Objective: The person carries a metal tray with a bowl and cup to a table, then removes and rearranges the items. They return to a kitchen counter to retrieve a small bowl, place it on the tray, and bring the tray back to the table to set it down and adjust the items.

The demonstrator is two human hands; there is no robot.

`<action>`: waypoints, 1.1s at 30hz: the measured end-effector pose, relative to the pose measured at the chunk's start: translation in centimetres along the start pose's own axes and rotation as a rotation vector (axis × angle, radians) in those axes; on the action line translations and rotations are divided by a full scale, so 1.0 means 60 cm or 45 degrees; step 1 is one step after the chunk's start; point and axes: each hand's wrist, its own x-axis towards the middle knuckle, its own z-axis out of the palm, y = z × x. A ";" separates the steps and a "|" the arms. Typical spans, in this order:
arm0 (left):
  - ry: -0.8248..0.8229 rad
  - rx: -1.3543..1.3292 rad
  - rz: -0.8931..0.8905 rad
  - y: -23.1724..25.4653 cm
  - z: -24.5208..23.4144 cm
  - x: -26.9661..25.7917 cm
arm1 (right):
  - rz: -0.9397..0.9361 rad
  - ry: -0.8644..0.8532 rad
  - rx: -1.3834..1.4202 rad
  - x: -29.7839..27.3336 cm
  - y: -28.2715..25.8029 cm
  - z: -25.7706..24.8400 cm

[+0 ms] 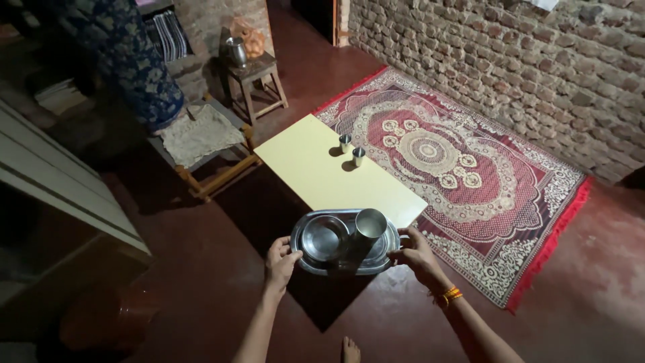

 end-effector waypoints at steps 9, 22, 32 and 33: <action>0.113 0.059 -0.012 -0.017 0.030 0.098 | 0.047 0.004 -0.048 0.101 -0.028 -0.022; 0.087 0.007 -0.092 -0.007 0.022 0.159 | 0.075 -0.020 -0.051 0.165 -0.052 -0.004; -0.005 -0.003 -0.046 0.002 -0.040 0.224 | 0.057 0.045 -0.010 0.193 -0.045 0.058; -0.024 -0.031 -0.040 -0.005 -0.048 0.235 | 0.031 0.065 -0.043 0.200 -0.036 0.061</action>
